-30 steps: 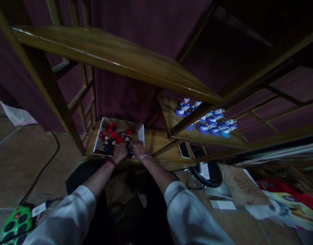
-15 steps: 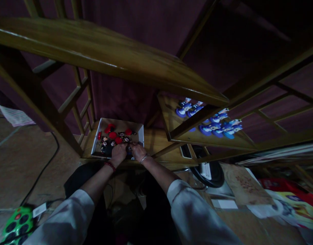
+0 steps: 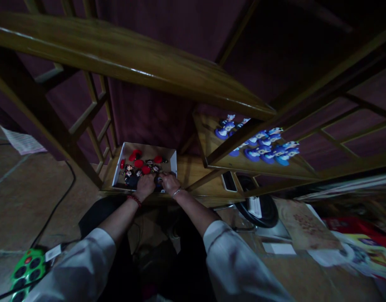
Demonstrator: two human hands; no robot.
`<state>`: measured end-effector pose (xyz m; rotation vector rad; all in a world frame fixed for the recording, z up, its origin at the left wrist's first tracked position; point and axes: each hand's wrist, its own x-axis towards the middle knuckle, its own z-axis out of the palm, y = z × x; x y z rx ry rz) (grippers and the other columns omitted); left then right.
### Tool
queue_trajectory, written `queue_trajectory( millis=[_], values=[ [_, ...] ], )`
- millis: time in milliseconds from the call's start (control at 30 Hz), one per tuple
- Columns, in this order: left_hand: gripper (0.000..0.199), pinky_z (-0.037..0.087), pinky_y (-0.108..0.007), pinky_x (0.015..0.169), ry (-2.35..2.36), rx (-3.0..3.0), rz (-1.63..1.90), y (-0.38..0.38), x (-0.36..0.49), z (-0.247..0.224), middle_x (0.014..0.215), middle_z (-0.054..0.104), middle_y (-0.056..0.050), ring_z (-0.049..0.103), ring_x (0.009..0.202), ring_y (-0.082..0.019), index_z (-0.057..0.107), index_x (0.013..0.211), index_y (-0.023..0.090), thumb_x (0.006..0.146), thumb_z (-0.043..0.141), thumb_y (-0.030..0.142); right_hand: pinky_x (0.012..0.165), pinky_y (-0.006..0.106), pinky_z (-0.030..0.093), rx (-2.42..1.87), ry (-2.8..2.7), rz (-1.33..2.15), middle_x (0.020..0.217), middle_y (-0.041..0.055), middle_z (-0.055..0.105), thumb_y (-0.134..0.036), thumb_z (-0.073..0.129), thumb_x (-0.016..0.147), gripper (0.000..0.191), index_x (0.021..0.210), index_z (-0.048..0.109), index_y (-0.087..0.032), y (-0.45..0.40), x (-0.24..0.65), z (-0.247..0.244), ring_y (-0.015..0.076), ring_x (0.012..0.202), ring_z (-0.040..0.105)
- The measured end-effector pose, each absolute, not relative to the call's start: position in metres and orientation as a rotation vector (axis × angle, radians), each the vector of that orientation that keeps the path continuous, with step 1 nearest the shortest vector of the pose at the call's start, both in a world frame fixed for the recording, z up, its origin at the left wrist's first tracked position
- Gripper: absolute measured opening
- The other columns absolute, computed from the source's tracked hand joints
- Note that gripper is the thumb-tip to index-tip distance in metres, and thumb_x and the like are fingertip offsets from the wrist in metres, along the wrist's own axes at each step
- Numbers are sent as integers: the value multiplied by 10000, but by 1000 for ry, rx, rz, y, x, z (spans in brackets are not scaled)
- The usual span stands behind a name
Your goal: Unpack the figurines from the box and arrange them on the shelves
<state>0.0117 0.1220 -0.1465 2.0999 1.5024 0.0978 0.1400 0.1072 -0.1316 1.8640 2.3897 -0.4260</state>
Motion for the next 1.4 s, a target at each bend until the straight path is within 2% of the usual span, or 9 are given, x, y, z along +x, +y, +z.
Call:
queue_trajectory(
  millis=[300, 567, 900, 1167, 1400],
  values=[
    [276, 444, -296, 791, 1498, 2153, 99, 120, 5, -140, 949, 667, -129, 614, 930, -227, 618, 979, 167, 790, 418, 137, 865, 242, 378, 1959, 2461, -500, 1071, 72, 613, -97, 496, 768, 317, 1068, 567, -172, 103, 147, -138, 163, 1007, 542],
    [263, 442, -287, 791, 1477, 2170, 130, 121, 4, -142, 940, 668, -133, 615, 923, -219, 619, 964, 151, 786, 426, 140, 808, 234, 403, 2042, 2364, -464, 1021, 70, 636, -163, 508, 792, 219, 987, 603, -192, 99, 143, -132, 167, 946, 569],
    [256, 432, -265, 774, 1487, 2148, 160, 120, 5, -142, 944, 673, -115, 619, 909, -201, 617, 970, 152, 799, 427, 139, 807, 222, 410, 2127, 2356, -539, 1042, 60, 641, -108, 527, 742, 310, 1028, 610, -194, 102, 141, -136, 150, 954, 570],
    [217, 437, -258, 730, 1478, 1958, 474, 124, 3, -153, 914, 677, -81, 617, 845, -180, 625, 915, 157, 788, 449, 149, 737, 244, 441, 2376, 2286, -629, 898, 49, 677, -207, 596, 737, 239, 971, 646, -212, 101, 140, -134, 166, 847, 594],
    [117, 441, -265, 707, 1427, 1797, 798, 119, 0, -152, 784, 661, -64, 609, 737, -171, 612, 777, 153, 738, 502, 161, 759, 269, 472, 2627, 2292, -1051, 898, 27, 675, -209, 624, 716, 235, 950, 644, -215, 101, 136, -133, 154, 832, 613]
  ],
)
